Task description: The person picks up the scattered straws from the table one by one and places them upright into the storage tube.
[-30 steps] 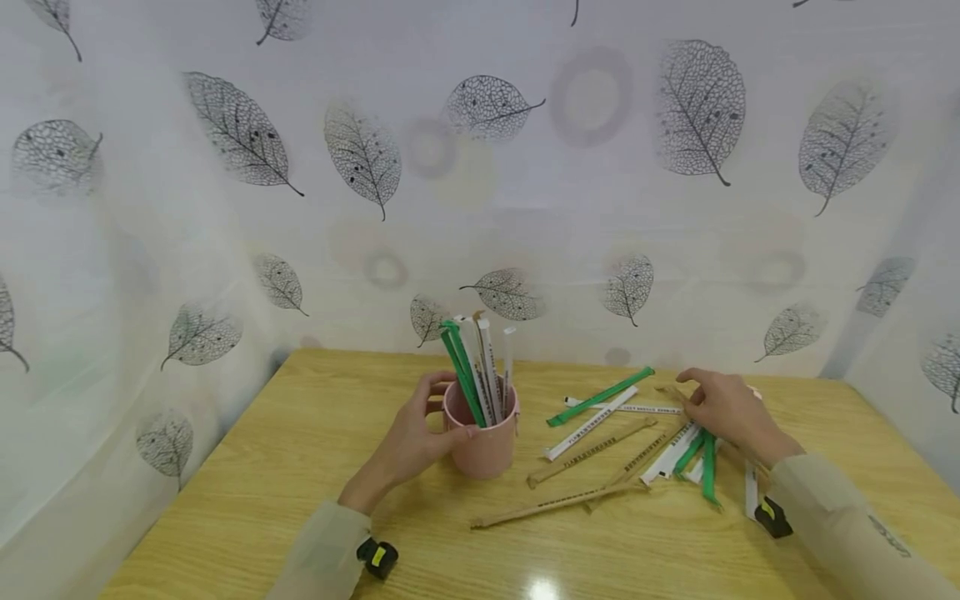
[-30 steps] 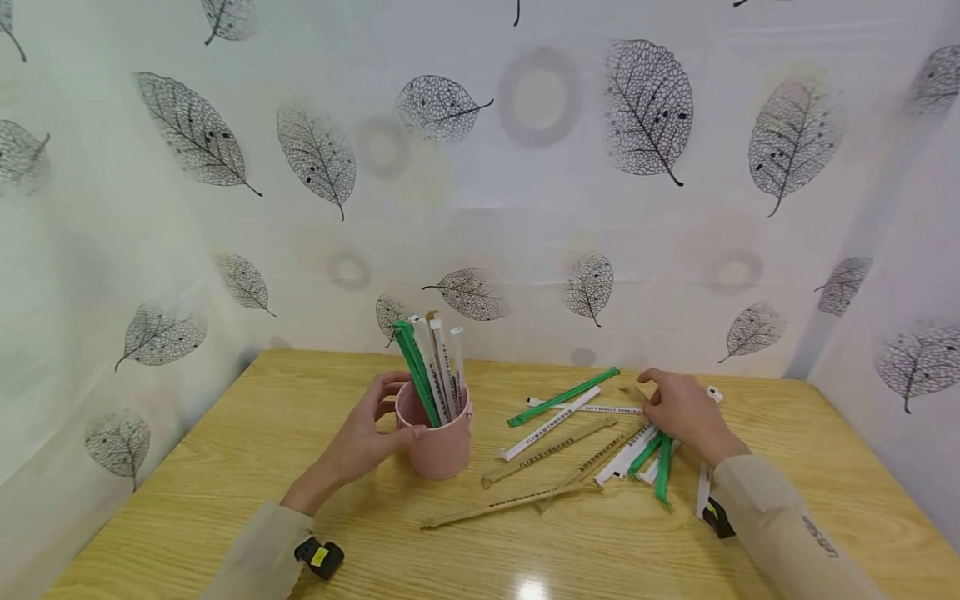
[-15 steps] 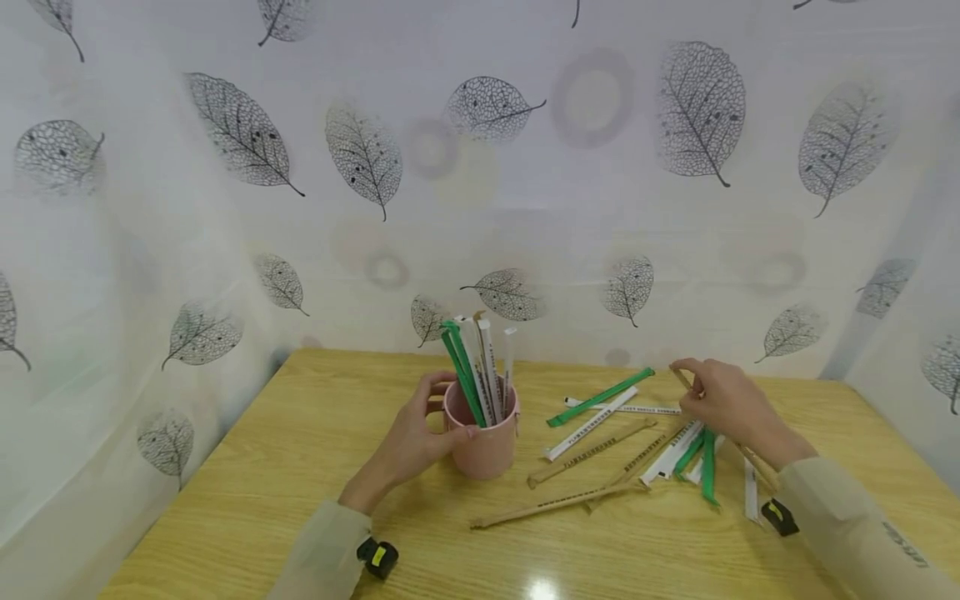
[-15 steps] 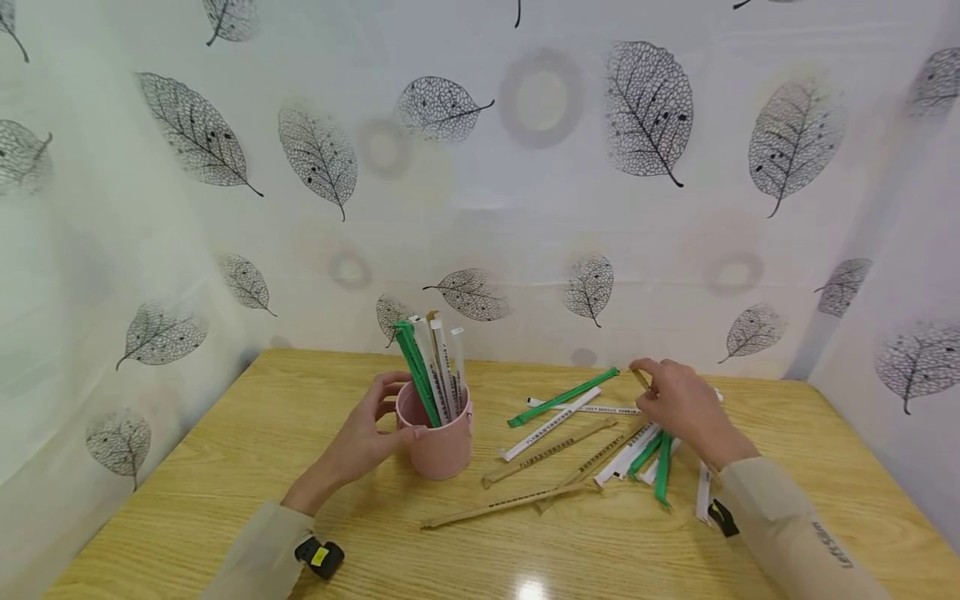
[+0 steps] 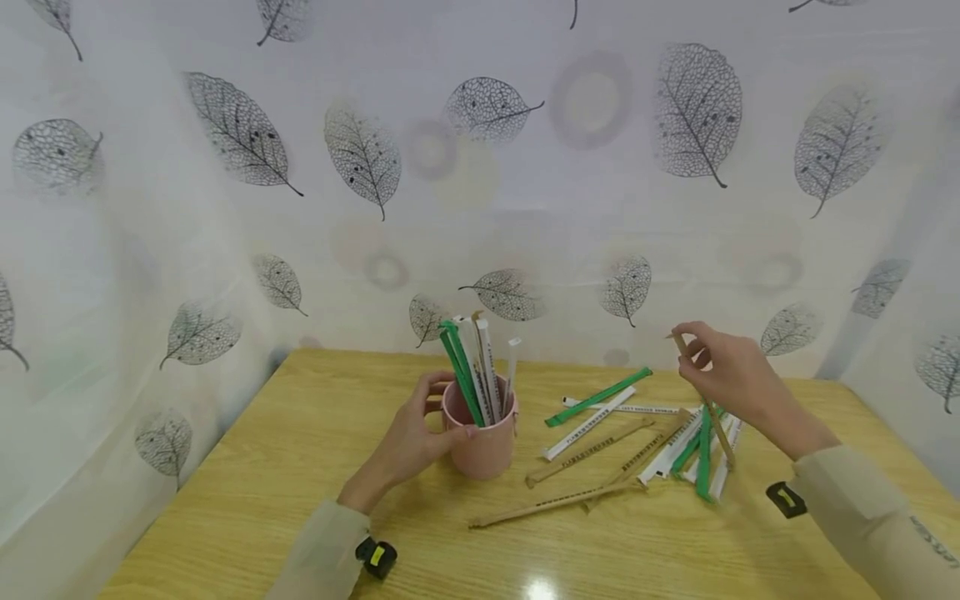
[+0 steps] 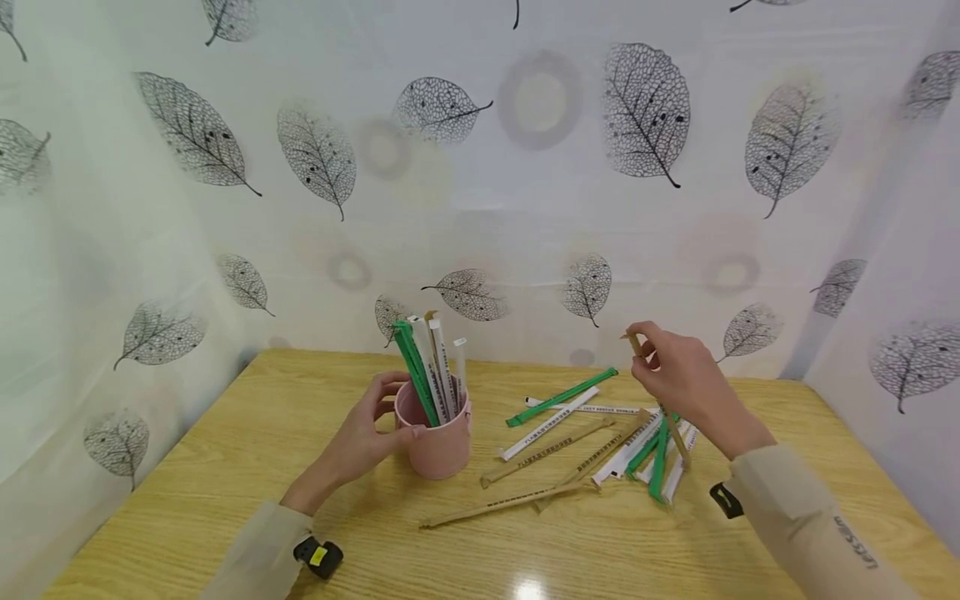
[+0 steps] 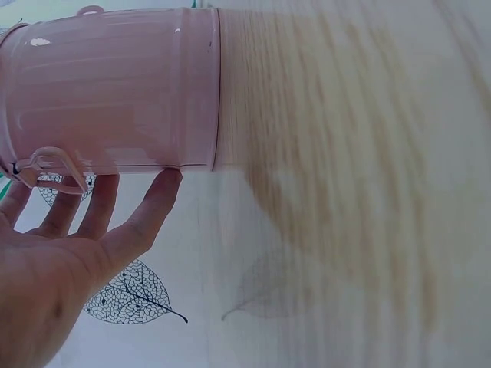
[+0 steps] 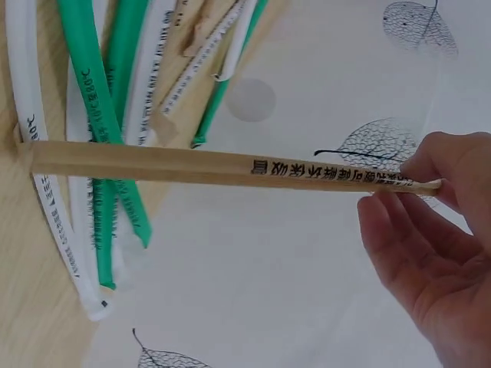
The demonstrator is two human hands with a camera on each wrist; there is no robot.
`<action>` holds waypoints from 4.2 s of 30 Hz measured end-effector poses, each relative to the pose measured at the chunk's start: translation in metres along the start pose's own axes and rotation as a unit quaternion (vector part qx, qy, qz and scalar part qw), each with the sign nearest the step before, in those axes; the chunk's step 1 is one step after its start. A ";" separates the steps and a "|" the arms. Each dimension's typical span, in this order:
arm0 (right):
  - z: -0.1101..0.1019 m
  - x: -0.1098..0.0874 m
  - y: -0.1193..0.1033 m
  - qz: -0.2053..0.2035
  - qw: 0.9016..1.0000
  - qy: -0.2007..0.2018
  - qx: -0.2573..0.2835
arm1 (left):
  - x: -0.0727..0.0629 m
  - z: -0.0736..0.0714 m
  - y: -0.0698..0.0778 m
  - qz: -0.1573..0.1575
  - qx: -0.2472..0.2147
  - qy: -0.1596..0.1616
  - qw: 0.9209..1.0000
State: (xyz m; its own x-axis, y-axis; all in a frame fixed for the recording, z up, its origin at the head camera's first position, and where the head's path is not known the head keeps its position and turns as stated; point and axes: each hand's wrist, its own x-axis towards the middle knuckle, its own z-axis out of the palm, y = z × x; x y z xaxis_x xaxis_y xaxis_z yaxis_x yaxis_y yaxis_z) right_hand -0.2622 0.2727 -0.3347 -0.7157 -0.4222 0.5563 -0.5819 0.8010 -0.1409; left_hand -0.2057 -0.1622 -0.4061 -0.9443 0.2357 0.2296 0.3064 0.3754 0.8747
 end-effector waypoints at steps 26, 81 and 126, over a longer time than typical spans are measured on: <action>-0.016 0.052 -0.083 -0.056 0.946 0.180 0.262 | 0.000 -0.001 0.001 -0.015 0.004 -0.002 1.000; 0.085 0.070 -0.146 -0.113 0.910 0.131 0.376 | 0.000 0.000 0.002 -0.012 0.005 -0.001 1.000; 0.056 -0.052 -0.052 -0.109 0.939 -0.249 0.211 | 0.000 -0.002 -0.001 -0.007 0.006 -0.001 1.000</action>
State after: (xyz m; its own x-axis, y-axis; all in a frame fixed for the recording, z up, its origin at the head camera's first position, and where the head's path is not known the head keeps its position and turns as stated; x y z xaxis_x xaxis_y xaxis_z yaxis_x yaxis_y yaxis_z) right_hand -0.2169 0.2293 -0.4024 -0.5926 -0.7867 0.1730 -0.7614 0.4769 -0.4392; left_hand -0.2064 -0.1642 -0.4060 -0.9484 0.2319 0.2162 0.2943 0.3899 0.8726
